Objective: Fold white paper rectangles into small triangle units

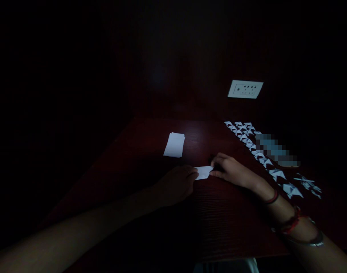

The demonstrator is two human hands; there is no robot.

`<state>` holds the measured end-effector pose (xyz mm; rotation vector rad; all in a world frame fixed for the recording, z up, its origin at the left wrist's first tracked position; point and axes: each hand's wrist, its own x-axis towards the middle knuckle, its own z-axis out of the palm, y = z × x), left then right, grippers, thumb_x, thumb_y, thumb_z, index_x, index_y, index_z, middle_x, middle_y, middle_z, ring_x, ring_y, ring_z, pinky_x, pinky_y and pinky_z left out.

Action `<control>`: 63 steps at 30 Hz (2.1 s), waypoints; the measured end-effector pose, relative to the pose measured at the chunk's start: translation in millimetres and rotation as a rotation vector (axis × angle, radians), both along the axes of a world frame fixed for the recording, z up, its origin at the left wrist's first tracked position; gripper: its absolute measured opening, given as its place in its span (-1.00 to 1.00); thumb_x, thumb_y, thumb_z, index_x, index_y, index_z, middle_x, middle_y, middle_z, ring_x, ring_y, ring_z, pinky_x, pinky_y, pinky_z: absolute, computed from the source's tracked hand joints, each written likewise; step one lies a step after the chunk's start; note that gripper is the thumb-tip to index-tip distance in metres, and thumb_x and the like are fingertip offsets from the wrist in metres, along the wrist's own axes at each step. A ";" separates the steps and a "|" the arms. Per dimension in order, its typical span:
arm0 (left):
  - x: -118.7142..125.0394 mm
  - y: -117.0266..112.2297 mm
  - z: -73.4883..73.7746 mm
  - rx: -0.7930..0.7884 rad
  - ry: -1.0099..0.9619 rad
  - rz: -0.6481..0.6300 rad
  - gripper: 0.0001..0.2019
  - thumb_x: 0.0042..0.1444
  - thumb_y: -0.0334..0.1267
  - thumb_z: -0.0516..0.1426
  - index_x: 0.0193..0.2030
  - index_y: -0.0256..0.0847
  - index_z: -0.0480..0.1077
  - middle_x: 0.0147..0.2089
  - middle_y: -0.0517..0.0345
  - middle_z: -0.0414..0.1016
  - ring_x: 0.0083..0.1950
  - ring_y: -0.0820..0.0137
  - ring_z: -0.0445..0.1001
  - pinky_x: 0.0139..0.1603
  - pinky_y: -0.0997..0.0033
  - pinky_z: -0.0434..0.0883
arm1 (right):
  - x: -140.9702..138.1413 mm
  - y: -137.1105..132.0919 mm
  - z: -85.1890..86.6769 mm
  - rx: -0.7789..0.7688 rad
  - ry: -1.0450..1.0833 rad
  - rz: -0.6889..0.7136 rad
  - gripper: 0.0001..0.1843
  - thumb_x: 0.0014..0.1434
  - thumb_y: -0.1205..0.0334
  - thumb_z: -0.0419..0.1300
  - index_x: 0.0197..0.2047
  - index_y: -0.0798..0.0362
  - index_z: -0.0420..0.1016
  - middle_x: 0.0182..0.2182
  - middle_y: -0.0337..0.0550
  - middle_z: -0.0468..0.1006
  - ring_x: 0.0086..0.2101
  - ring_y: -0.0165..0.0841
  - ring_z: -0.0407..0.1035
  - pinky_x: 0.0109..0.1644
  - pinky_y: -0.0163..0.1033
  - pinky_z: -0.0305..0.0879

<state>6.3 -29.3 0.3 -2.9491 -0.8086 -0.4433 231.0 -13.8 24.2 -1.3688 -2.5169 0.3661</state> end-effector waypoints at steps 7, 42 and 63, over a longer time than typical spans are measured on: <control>-1.1 4.0 -2.8 -0.011 0.014 0.013 -0.65 0.07 -0.37 -0.04 0.04 -0.19 0.15 0.05 0.00 0.14 0.04 0.24 0.15 -0.06 0.22 0.22 | 4.5 10.3 -7.5 -0.025 0.116 -0.028 -0.80 0.01 0.24 0.13 -0.25 0.11 0.34 -0.31 -0.11 0.31 -0.28 -0.36 0.25 -0.17 -0.25 0.20; 0.0 4.2 -3.8 -0.027 -0.067 -0.029 -0.68 0.07 -0.40 -0.06 0.00 -0.30 0.19 -0.08 0.01 0.24 -0.04 0.31 0.21 -0.04 0.27 0.23 | -22.4 -3.7 -15.1 0.124 0.372 0.030 -0.83 0.00 0.37 0.15 -0.32 0.03 0.52 -0.33 -0.16 0.46 -0.32 -0.40 0.36 -0.21 -0.30 0.29; 0.7 4.7 -5.9 0.013 -0.056 -0.002 -0.66 0.08 -0.39 -0.05 0.03 -0.24 0.16 0.06 0.06 0.19 0.15 0.29 0.03 0.12 0.21 0.12 | -22.6 -1.9 -18.3 0.200 0.240 0.142 -0.81 0.07 0.35 0.07 -0.33 0.09 0.51 -0.32 -0.10 0.44 -0.30 -0.38 0.34 -0.19 -0.27 0.28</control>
